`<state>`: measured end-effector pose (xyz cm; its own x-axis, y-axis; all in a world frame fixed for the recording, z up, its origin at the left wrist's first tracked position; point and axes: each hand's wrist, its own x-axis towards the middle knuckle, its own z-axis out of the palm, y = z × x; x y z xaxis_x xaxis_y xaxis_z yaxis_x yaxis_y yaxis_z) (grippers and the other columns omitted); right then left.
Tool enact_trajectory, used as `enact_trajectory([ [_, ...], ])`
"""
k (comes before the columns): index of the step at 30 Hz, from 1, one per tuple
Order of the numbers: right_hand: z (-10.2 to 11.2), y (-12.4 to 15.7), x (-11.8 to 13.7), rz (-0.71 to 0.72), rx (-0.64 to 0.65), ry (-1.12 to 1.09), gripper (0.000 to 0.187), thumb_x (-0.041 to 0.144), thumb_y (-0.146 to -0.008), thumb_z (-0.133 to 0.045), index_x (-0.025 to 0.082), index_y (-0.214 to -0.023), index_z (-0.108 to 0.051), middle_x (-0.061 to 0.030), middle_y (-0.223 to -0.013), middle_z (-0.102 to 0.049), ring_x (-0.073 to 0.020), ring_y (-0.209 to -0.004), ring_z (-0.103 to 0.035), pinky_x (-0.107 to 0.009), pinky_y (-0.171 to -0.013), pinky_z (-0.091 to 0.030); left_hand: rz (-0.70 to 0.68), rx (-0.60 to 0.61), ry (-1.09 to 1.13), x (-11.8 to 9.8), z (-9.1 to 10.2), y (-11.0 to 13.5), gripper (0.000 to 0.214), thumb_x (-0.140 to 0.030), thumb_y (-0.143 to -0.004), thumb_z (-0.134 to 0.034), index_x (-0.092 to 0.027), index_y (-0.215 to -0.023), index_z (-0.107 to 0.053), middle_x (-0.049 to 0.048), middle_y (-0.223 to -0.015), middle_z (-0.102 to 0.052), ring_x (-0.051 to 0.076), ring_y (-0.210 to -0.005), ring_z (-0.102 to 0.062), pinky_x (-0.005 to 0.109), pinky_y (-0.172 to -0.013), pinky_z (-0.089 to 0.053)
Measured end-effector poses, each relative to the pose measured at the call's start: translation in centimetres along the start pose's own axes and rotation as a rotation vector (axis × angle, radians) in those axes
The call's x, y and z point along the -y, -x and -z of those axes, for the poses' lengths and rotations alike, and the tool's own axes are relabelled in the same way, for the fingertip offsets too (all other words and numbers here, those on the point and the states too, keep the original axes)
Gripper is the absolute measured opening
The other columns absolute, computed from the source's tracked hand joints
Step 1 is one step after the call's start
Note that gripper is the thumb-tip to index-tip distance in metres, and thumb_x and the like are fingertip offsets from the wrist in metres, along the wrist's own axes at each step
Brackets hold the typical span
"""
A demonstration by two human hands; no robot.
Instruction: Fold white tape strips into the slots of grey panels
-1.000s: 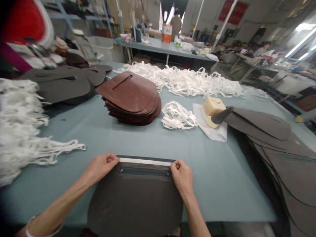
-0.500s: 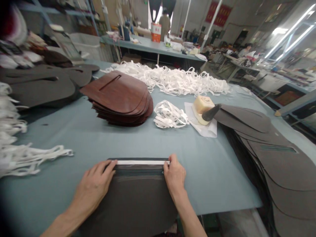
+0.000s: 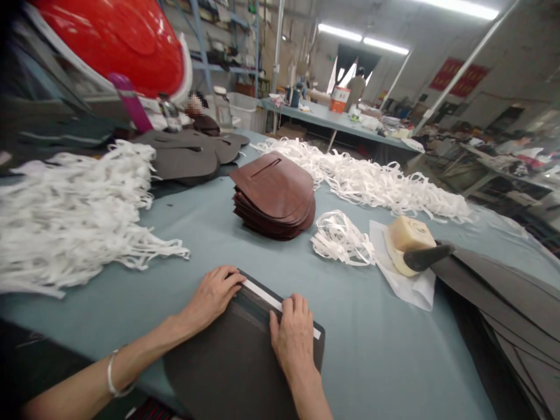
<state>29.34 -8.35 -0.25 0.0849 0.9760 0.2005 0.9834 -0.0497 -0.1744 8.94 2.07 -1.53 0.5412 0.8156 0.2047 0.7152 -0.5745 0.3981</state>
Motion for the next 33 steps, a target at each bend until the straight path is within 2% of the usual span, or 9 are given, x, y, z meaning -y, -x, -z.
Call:
enact_trajectory([
  [3, -0.4, -1.4, 0.1, -0.031, 0.036, 0.04, 0.022, 0.04, -0.088, -0.052, 0.018, -0.091, -0.055, -0.0081, -0.088, -0.055, -0.0238, -0.084, -0.049, -0.035, -0.071, -0.036, 0.086, 0.037, 0.161, 0.8, 0.6, -1.3, 0.037, -0.02, -0.082, -0.057, -0.02, -0.118, -0.051, 0.0088, -0.112, -0.052, 0.022, -0.105, -0.05, 0.038, -0.093, -0.042],
  [6, -1.3, -3.2, 1.2, 0.0, 0.045, -0.025, 0.024, 0.042, -0.089, -0.052, 0.019, -0.084, -0.055, -0.0073, -0.087, -0.056, -0.0238, -0.085, -0.05, -0.035, -0.072, -0.035, 0.096, 0.219, 0.293, 1.8, 1.3, -3.0, 0.043, -0.017, -0.072, -0.064, -0.019, -0.114, -0.055, 0.0074, -0.112, -0.054, 0.021, -0.105, -0.052, 0.033, -0.093, -0.041],
  [9, -2.3, -4.8, 3.1, 0.077, 0.021, -0.18, 0.014, 0.03, -0.09, -0.051, 0.019, -0.096, -0.057, -0.0073, -0.097, -0.057, -0.0223, -0.09, -0.049, -0.034, -0.075, -0.035, 0.086, 0.342, 0.343, 2.4, 1.6, -4.4, 0.038, -0.014, -0.065, -0.065, -0.019, -0.102, -0.061, 0.0034, -0.099, -0.061, 0.018, -0.092, -0.058, 0.027, -0.083, -0.045],
  [13, -3.6, -5.9, 4.9, 0.079, 0.009, -0.336, 0.022, 0.015, -0.087, -0.047, 0.02, -0.106, -0.057, -0.0069, -0.101, -0.057, -0.0215, -0.093, -0.049, -0.033, -0.077, -0.036, 0.052, 0.39, 0.351, 2.8, 1.7, -5.2, 0.035, -0.012, -0.062, -0.063, -0.02, -0.096, -0.064, -0.0004, -0.089, -0.065, 0.016, -0.08, -0.06, 0.022, -0.071, -0.045],
  [19, -4.7, -6.0, 5.0, 0.106, -0.03, -0.445, 0.019, 0.012, -0.087, -0.045, 0.02, -0.091, -0.061, -0.004, -0.089, -0.058, -0.0187, -0.087, -0.05, -0.031, -0.076, -0.037, -0.048, 0.332, 0.324, 2.7, 2.6, -4.3, 0.025, -0.013, -0.07, -0.063, -0.02, -0.093, -0.065, 0.002, -0.094, -0.063, 0.018, -0.095, -0.056, 0.026, -0.085, -0.041],
  [22, -4.8, -5.7, 5.0, 0.213, -0.058, -0.294, 0.023, 0.01, -0.088, -0.042, 0.019, -0.093, -0.062, -0.0055, -0.088, -0.057, -0.0192, -0.085, -0.048, -0.031, -0.073, -0.038, -0.19, 0.255, 0.202, 2.4, 2.7, -3.1, 0.019, -0.015, -0.082, -0.056, -0.021, -0.099, -0.063, 0.0036, -0.095, -0.062, 0.018, -0.098, -0.054, 0.029, -0.089, -0.04],
  [26, -4.2, -5.3, 5.9, 0.34, -0.037, -0.02, 0.023, 0.007, -0.087, -0.043, 0.016, -0.098, -0.061, -0.009, -0.09, -0.057, -0.0226, -0.085, -0.047, -0.034, -0.07, -0.039, -0.37, 0.131, -0.128, 1.9, 1.7, -1.0, 0.022, -0.016, -0.09, -0.046, -0.018, -0.109, -0.057, 0.0071, -0.104, -0.061, 0.019, -0.102, -0.053, 0.036, -0.095, -0.038],
  [30, -3.3, -4.6, 5.9, 0.399, -0.014, 0.095, 0.028, 0.005, -0.087, -0.04, 0.013, -0.105, -0.059, -0.0111, -0.091, -0.057, -0.024, -0.083, -0.047, -0.037, -0.068, -0.041, -0.366, 0.064, -0.294, 1.3, 0.7, 0.2, 0.03, -0.008, -0.09, -0.041, -0.017, -0.116, -0.053, 0.0094, -0.115, -0.06, 0.02, -0.11, -0.052, 0.042, -0.105, -0.03],
  [33, -2.2, -2.7, 3.8, 0.411, 0.008, 0.136, 0.031, 0.002, -0.086, -0.038, 0.012, -0.106, -0.06, -0.0123, -0.092, -0.058, -0.0244, -0.084, -0.049, -0.037, -0.068, -0.043, -0.333, 0.05, -0.302, 1.1, 0.5, 0.4, 0.032, -0.008, -0.089, -0.04, -0.016, -0.118, -0.053, 0.0099, -0.116, -0.06, 0.02, -0.111, -0.052, 0.043, -0.106, -0.03],
])
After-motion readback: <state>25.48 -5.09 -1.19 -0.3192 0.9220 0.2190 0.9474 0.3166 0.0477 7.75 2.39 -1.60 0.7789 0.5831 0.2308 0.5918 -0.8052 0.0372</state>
